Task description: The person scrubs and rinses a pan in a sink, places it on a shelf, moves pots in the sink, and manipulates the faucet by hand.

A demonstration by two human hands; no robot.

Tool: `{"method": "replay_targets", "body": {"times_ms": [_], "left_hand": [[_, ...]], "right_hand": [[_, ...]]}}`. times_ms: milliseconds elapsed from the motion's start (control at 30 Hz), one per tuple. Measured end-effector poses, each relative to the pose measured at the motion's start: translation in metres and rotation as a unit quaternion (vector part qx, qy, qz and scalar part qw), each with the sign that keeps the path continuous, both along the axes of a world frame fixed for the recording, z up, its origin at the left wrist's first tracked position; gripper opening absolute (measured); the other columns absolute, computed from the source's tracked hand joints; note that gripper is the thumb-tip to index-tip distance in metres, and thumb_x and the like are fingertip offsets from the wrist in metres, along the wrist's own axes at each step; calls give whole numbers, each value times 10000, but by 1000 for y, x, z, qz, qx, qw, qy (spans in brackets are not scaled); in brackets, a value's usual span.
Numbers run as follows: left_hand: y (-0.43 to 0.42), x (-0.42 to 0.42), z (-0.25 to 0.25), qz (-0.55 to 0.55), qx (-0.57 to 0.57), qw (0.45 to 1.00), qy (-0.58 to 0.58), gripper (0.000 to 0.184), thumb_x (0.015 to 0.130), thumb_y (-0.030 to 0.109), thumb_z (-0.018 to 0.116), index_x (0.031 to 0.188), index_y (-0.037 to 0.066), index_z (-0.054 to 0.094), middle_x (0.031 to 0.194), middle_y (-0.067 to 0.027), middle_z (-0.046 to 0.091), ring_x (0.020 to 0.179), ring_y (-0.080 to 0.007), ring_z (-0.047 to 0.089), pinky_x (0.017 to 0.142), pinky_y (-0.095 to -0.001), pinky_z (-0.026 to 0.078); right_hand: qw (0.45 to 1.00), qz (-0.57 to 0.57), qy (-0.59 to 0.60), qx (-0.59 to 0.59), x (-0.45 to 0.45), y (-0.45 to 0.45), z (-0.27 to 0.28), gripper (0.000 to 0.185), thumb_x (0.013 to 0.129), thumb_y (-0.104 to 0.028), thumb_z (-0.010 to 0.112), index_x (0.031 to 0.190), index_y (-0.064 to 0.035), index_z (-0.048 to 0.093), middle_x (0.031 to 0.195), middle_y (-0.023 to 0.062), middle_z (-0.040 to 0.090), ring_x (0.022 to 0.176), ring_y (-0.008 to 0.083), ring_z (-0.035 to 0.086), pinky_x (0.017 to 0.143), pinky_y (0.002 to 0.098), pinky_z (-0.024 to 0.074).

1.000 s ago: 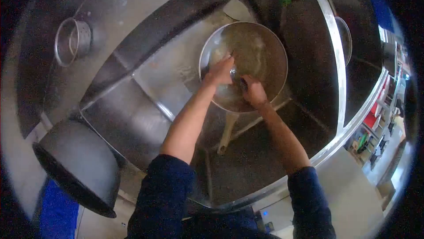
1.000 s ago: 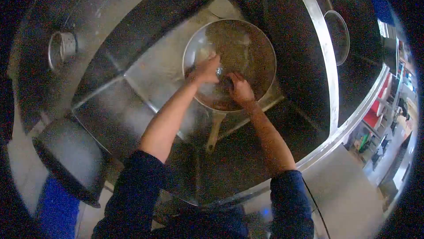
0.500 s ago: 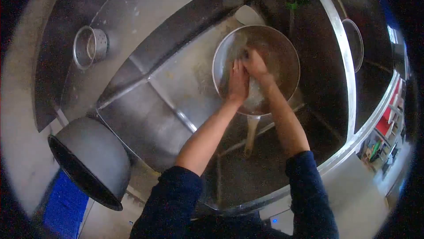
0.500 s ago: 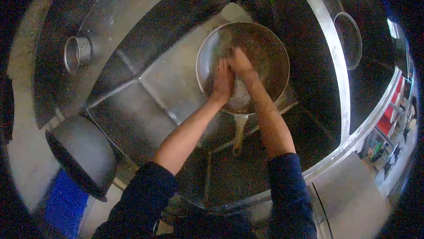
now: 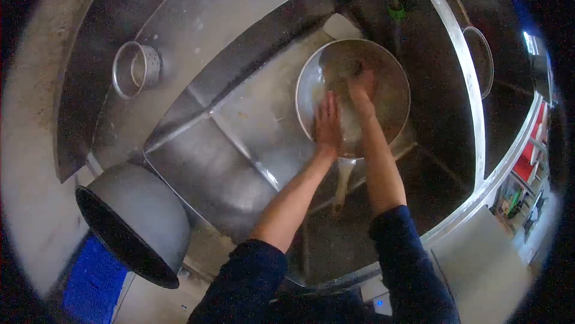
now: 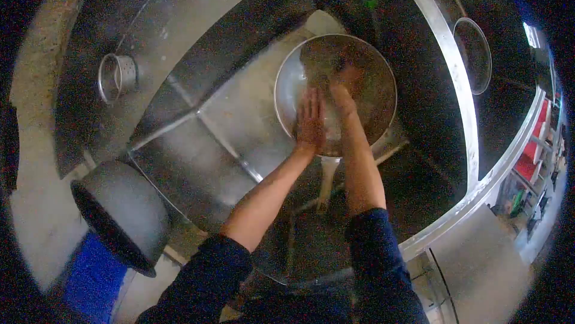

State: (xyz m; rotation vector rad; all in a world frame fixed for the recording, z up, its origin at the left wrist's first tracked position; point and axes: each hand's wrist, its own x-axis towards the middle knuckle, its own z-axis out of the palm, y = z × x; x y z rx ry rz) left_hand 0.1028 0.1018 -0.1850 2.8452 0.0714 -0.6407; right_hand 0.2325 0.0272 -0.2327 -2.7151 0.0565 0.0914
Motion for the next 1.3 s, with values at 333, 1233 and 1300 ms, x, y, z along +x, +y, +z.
{"method": "replay_targets", "body": {"times_ms": [333,1233,1300], "left_hand": [[-30,-29,-52,88,-153,976,-125,714,791,255,628,1403,54,319,1477,-200,227,1358,-396,215,1097,-555,177],[30,28,-15,-51,-73,994,70,1039,671,741,561,1447,113,272,1515,-228,79,1401,-390,51,1131,-495,60],[22,18,-26,-1,-125,989,74,1001,681,672,629,1453,149,265,1534,-167,85,1421,-335,3,1145,-456,7]], "right_hand": [[855,440,66,-265,-11,26,10,398,720,-110,632,1114,-62,598,1017,180,643,938,365,616,824,444,488],[875,271,271,-298,10,-71,71,238,844,-122,511,1036,-16,601,1051,222,613,936,334,628,797,463,499],[877,331,211,-277,-2,-81,67,201,832,-107,521,978,-14,623,957,230,636,881,332,648,774,476,505]]}}
